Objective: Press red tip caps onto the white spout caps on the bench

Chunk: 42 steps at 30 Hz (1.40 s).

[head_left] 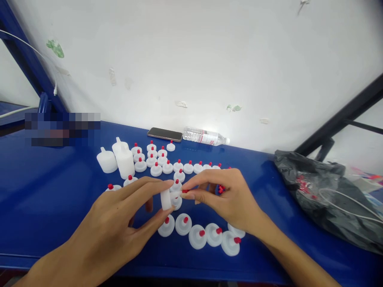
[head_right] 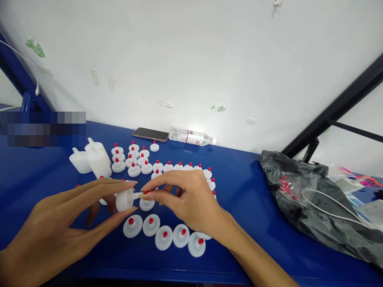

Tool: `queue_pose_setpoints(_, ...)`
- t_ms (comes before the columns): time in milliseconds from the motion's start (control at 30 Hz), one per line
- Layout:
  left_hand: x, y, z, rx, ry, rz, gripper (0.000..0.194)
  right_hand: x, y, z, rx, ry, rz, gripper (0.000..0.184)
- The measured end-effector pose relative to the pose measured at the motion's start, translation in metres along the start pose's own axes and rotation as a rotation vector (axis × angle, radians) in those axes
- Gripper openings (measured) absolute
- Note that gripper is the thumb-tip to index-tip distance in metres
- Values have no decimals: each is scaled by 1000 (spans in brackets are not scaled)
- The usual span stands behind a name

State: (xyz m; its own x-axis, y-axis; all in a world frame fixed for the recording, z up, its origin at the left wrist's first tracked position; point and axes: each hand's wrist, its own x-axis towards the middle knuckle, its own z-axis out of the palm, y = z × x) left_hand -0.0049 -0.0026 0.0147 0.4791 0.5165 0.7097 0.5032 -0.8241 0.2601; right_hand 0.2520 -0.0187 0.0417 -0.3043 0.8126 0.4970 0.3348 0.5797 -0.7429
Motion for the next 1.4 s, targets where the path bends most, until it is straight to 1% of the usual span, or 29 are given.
queue_pose_setpoints(67,-2,0,1,6,16,-1,25,0,1,-1,-42,17,-14,3)
queue_pose_setpoints(167,-4,1,2,6,26,-16,28,0,2,-1,-90,24,-58,10)
queue_pose_setpoints(267,-4,0,3,22,40,15,28,0,4,1,-158,-27,-113,19)
queue_pose_setpoints(367,-4,-1,4,85,51,72,30,-1,9,3,-275,-64,-223,30)
queue_pose_setpoints(467,-6,-2,7,122,60,135,32,-5,15,4,-334,-79,-307,29)
queue_pose_setpoints(567,-10,1,9,117,71,154,32,-8,18,5,-369,-93,-370,25)
queue_pose_setpoints(667,-12,3,8,114,90,121,29,-9,17,7,-420,-97,-422,29)
queue_pose_setpoints(733,-11,3,6,67,60,86,28,-10,14,7,-451,-99,-431,31)
queue_pose_setpoints(833,-8,0,4,-74,-17,34,29,-10,12,8,-491,-111,-427,32)
queue_pose_setpoints(900,-7,-1,5,-125,-30,20,30,-10,11,9,-540,-124,-440,33)
queue_pose_setpoints(1067,-13,-3,14,-121,1,-29,30,-9,9,11,-689,-104,-506,34)
queue_pose_setpoints(1200,-17,-3,17,-111,-5,-70,30,-6,5,12,-863,-102,-577,46)
queue_pose_setpoints(1267,-16,-2,17,-119,-42,-83,30,-6,4,13,-850,-104,-575,47)
queue_pose_setpoints(1367,-12,3,14,-150,-103,-89,24,-7,3,14,-769,-86,-570,38)
queue_pose_setpoints(1400,-9,4,13,-151,-102,-83,21,-8,2,14,-758,-75,-580,35)
